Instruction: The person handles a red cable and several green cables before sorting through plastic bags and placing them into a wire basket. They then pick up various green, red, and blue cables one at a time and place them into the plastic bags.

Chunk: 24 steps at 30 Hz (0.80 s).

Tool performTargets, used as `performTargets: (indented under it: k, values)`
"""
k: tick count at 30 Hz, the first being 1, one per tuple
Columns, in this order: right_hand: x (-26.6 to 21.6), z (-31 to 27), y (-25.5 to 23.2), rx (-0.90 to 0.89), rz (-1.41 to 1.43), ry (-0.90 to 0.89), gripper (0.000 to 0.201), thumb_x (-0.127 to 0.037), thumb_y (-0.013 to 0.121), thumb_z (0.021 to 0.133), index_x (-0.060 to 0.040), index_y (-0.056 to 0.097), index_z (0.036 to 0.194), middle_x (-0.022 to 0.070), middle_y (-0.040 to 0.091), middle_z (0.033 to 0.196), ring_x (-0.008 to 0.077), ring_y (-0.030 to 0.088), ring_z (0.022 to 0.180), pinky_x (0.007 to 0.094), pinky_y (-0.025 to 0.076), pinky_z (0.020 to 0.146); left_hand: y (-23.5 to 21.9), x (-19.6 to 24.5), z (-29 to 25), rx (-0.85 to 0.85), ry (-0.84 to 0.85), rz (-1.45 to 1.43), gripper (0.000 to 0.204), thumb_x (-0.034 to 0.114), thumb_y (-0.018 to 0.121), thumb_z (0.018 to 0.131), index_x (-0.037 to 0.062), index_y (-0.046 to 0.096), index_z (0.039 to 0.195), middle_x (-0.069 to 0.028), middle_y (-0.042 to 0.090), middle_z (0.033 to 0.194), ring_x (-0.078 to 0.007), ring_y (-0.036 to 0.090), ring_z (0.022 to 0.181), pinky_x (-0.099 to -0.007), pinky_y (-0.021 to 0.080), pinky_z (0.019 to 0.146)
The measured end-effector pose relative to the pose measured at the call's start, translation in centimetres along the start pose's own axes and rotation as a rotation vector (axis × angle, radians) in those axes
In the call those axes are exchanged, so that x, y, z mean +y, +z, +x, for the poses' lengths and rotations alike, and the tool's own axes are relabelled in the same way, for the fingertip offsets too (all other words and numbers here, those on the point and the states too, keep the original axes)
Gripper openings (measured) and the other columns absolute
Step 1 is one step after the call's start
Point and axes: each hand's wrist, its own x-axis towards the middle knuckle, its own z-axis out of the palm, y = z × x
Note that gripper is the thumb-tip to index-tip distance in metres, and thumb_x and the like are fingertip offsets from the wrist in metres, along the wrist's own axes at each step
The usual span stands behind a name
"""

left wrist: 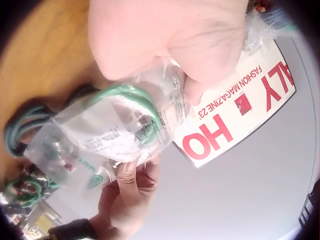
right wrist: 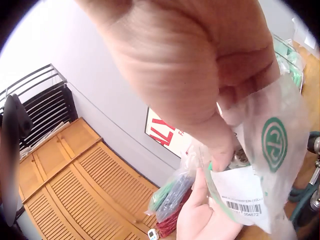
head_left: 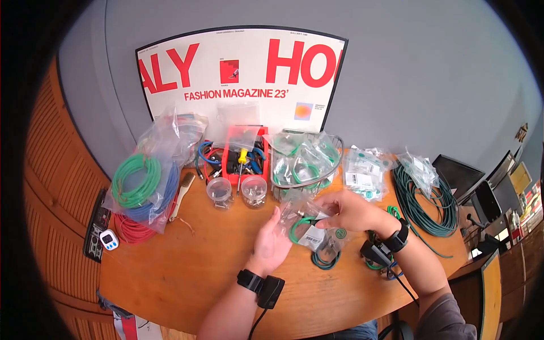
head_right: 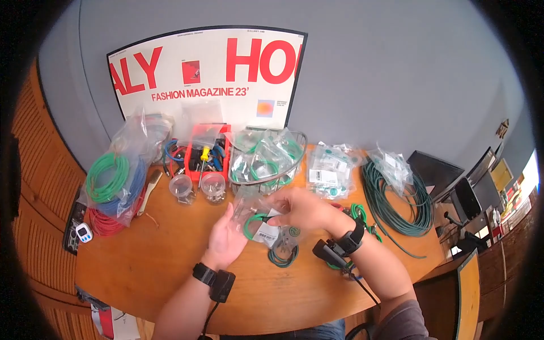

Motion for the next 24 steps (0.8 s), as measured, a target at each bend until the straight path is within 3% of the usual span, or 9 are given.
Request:
performTargets:
  k: [5, 7, 9, 12, 15, 18, 19, 22, 24]
  values:
    - [0.3, 1.0, 0.8, 0.026, 0.063, -0.037, 0.048, -0.035, 0.079, 0.08, -0.0067, 0.065, 0.116, 0.009, 0.069, 0.085, 0.0179, 0.064, 0.079, 0.0356, 0.049, 0.07, -0.1, 0.4, 0.0, 0.013, 0.025, -0.058, 0.051, 0.041, 0.035, 0.105, 0.0057, 0.043, 0.141, -0.0098, 0.052, 0.139, -0.0235, 0.047, 0.129, -0.0416, 0.036, 0.109]
    - [-2.7, 0.9, 0.7, 0.006, -0.292, 0.022, 0.051, -0.041, 0.078, 0.079, -0.0064, 0.065, 0.114, 0.0124, 0.068, 0.085, 0.0205, 0.065, 0.079, 0.0371, 0.048, 0.069, -0.5, 0.3, 0.1, 0.045, 0.013, -0.067, 0.052, 0.042, 0.035, 0.105, 0.0058, 0.041, 0.141, -0.0097, 0.051, 0.139, -0.0238, 0.047, 0.129, -0.0423, 0.036, 0.109]
    - [-3.8, 1.2, 0.3, -0.04, -0.319, 0.088, 0.049, -0.035, 0.08, 0.077, -0.0043, 0.065, 0.111, 0.0113, 0.067, 0.084, 0.0179, 0.064, 0.079, 0.0362, 0.048, 0.067, -0.5, 0.4, 0.1, 0.079, -0.001, -0.075, 0.053, 0.043, 0.035, 0.104, 0.0059, 0.04, 0.142, -0.0096, 0.05, 0.14, -0.0241, 0.047, 0.129, -0.043, 0.036, 0.11]
    - [-1.7, 2.2, -1.7, -0.017, -0.15, -0.087, 0.042, -0.024, 0.08, 0.078, -0.0054, 0.067, 0.113, 0.0056, 0.066, 0.082, 0.0118, 0.061, 0.072, 0.0317, 0.048, 0.063, -0.4, 0.6, 0.2, 0.042, 0.048, -0.124, 0.056, 0.046, 0.039, 0.102, 0.0041, 0.043, 0.139, -0.0117, 0.053, 0.134, -0.0266, 0.048, 0.126, -0.0455, 0.037, 0.109]
    - [-1.0, 2.9, -6.8, 0.156, -0.003, 0.131, 0.042, -0.019, 0.078, 0.08, -0.0024, 0.066, 0.117, 0.008, 0.069, 0.088, 0.0124, 0.063, 0.071, 0.0281, 0.053, 0.065, -1.2, 0.5, 0.1, 0.079, 0.026, -0.21, 0.057, 0.047, 0.043, 0.1, 0.0027, 0.046, 0.136, -0.0138, 0.056, 0.124, -0.0295, 0.05, 0.122, -0.0476, 0.037, 0.108]
    - [0.5, 4.8, -11.5, 0.446, 0.022, 0.16, 0.064, -0.015, 0.081, 0.073, 0.0036, 0.054, 0.127, 0.0132, 0.069, 0.094, 0.0166, 0.067, 0.08, 0.0304, 0.056, 0.068, -1.2, 0.5, 0.1, 0.088, -0.006, -0.195, 0.055, 0.043, 0.046, 0.098, 0.0021, 0.048, 0.134, -0.0148, 0.058, 0.116, -0.0311, 0.051, 0.118, -0.0484, 0.038, 0.106]
    - [0.9, 5.7, -12.6, 0.449, 0.02, 0.159, 0.064, -0.015, 0.081, 0.073, 0.0036, 0.054, 0.127, 0.0132, 0.069, 0.094, 0.0166, 0.067, 0.08, 0.0304, 0.056, 0.068, -1.3, 0.4, 0.1, 0.078, -0.015, -0.181, 0.053, 0.04, 0.047, 0.097, 0.0023, 0.049, 0.133, -0.0147, 0.058, 0.116, -0.0305, 0.052, 0.117, -0.0473, 0.039, 0.105]
    - [2.4, 7.7, -14.2, 0.605, -0.196, 0.214, 0.069, -0.013, 0.079, 0.07, 0.0048, 0.05, 0.129, 0.0192, 0.069, 0.093, 0.0264, 0.07, 0.084, 0.035, 0.057, 0.072, -1.5, 0.3, 0.1, 0.056, -0.027, -0.168, 0.05, 0.035, 0.049, 0.094, 0.0027, 0.05, 0.133, -0.0144, 0.059, 0.115, -0.0293, 0.054, 0.114, -0.0456, 0.041, 0.102]
    - [3.4, 9.4, -13.9, 0.701, -0.536, 0.175, 0.062, -0.008, 0.071, 0.072, 0.0046, 0.046, 0.127, 0.0256, 0.068, 0.093, 0.0387, 0.069, 0.087, 0.0423, 0.057, 0.075, -1.5, 0.3, 0.1, 0.049, -0.024, -0.17, 0.049, 0.033, 0.05, 0.093, 0.0029, 0.05, 0.132, -0.0143, 0.059, 0.114, -0.0287, 0.055, 0.112, -0.045, 0.042, 0.1]
